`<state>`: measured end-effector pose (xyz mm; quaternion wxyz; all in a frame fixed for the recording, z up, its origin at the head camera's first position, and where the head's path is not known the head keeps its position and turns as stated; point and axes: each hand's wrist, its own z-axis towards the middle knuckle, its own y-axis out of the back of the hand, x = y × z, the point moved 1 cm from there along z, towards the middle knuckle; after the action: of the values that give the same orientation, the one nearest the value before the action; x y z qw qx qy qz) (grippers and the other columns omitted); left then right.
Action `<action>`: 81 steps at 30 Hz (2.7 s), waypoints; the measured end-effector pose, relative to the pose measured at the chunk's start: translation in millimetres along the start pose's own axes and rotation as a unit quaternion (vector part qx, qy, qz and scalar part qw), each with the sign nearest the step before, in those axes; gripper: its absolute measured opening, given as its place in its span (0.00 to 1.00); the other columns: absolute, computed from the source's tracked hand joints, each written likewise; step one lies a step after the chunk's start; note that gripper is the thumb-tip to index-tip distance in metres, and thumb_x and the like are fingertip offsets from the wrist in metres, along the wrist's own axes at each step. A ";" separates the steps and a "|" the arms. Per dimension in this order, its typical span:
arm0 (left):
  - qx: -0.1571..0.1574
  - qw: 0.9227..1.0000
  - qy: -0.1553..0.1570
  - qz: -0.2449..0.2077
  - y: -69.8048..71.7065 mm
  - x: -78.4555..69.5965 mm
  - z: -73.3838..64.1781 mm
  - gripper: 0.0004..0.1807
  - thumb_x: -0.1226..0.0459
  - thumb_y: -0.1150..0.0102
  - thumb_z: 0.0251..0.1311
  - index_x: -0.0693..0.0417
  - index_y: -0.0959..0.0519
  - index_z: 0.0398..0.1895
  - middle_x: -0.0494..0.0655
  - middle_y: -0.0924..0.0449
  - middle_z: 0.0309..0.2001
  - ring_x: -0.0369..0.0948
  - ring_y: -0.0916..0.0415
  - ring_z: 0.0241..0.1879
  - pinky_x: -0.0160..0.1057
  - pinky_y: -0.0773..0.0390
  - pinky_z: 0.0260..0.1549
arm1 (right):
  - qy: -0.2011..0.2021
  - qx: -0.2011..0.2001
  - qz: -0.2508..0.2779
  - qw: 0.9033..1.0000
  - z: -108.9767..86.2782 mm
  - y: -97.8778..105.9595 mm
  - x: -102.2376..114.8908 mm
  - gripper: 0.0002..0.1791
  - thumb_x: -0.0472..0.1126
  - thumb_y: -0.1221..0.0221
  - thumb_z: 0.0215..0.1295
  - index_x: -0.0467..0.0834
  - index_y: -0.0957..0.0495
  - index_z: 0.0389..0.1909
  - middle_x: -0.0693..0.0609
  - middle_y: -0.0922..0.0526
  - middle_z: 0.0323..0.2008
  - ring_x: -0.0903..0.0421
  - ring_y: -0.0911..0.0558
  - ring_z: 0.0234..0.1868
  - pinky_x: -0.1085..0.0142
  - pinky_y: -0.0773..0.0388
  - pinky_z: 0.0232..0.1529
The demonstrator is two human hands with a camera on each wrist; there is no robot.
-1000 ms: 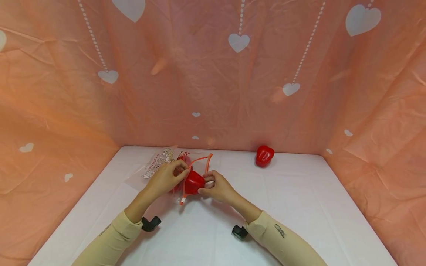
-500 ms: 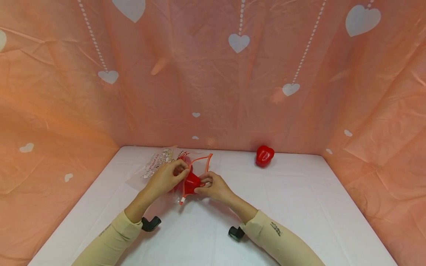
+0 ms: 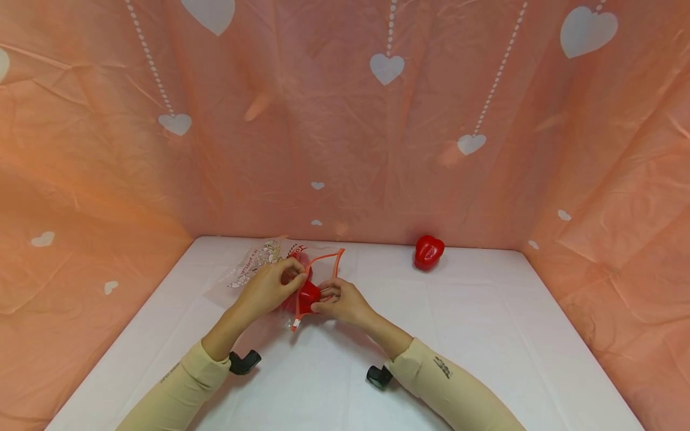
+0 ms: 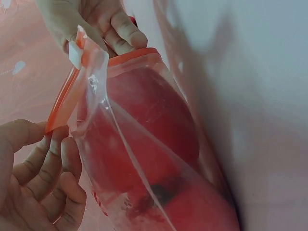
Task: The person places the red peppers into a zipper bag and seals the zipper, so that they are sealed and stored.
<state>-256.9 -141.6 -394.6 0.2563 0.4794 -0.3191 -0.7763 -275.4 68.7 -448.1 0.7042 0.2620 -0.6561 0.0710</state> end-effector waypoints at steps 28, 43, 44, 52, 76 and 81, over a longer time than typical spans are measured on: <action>-0.004 1.000 -0.011 -0.003 0.8 -1.3 0.3 0.03 0.60 0.32 0.72 0.47 0.15 0.40 0.39 0.13 0.33 0.37 0.20 0.33 0.42 0.20 0.36 | 0.029 0.009 0.010 0.999 12.0 -9.2 3.3 0.23 0.30 0.30 0.67 0.25 0.24 0.59 0.32 0.12 0.50 0.48 0.10 0.48 0.63 0.13 0.46; -0.004 1.000 -0.003 -0.009 0.7 -2.6 -0.2 0.02 0.60 0.32 0.73 0.48 0.15 0.41 0.39 0.13 0.33 0.37 0.21 0.32 0.42 0.21 0.36 | 0.011 -0.016 -0.008 1.000 16.1 -14.9 4.6 0.20 0.32 0.28 0.66 0.28 0.22 0.55 0.39 0.11 0.44 0.55 0.11 0.40 0.67 0.16 0.40; -0.004 1.000 -0.002 -0.009 0.7 -2.6 -0.2 0.03 0.60 0.32 0.73 0.48 0.15 0.41 0.40 0.13 0.33 0.37 0.21 0.32 0.42 0.21 0.36 | 0.011 -0.018 -0.008 1.000 16.0 -15.1 4.7 0.20 0.32 0.28 0.66 0.28 0.22 0.54 0.39 0.11 0.44 0.56 0.11 0.40 0.68 0.16 0.39; -0.003 1.000 -0.003 -0.008 0.9 -2.3 -0.2 0.03 0.60 0.32 0.73 0.48 0.15 0.41 0.40 0.13 0.33 0.37 0.20 0.33 0.42 0.21 0.36 | 0.014 -0.028 -0.003 1.000 16.0 -17.0 4.1 0.18 0.31 0.29 0.65 0.28 0.24 0.51 0.39 0.13 0.41 0.57 0.12 0.36 0.68 0.17 0.39; -0.002 1.000 -0.002 -0.005 1.5 -1.3 -0.4 0.03 0.59 0.32 0.72 0.47 0.15 0.41 0.38 0.13 0.34 0.38 0.19 0.35 0.43 0.20 0.38 | 0.022 -0.021 -0.053 0.998 7.1 -1.9 5.6 0.16 0.35 0.30 0.68 0.31 0.15 0.52 0.42 0.10 0.43 0.53 0.10 0.44 0.66 0.16 0.42; -0.001 1.000 0.001 -0.005 0.1 -1.1 0.0 0.03 0.60 0.32 0.72 0.46 0.15 0.40 0.38 0.13 0.34 0.39 0.18 0.36 0.44 0.20 0.38 | 0.036 -0.025 -0.062 0.997 3.1 6.0 2.9 0.16 0.34 0.30 0.68 0.29 0.16 0.52 0.41 0.10 0.43 0.49 0.10 0.43 0.66 0.16 0.43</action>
<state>-256.5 -140.9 -393.9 0.2529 0.4812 -0.3157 -0.7777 -280.5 71.7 -443.7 0.7367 0.2813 -0.6147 0.0203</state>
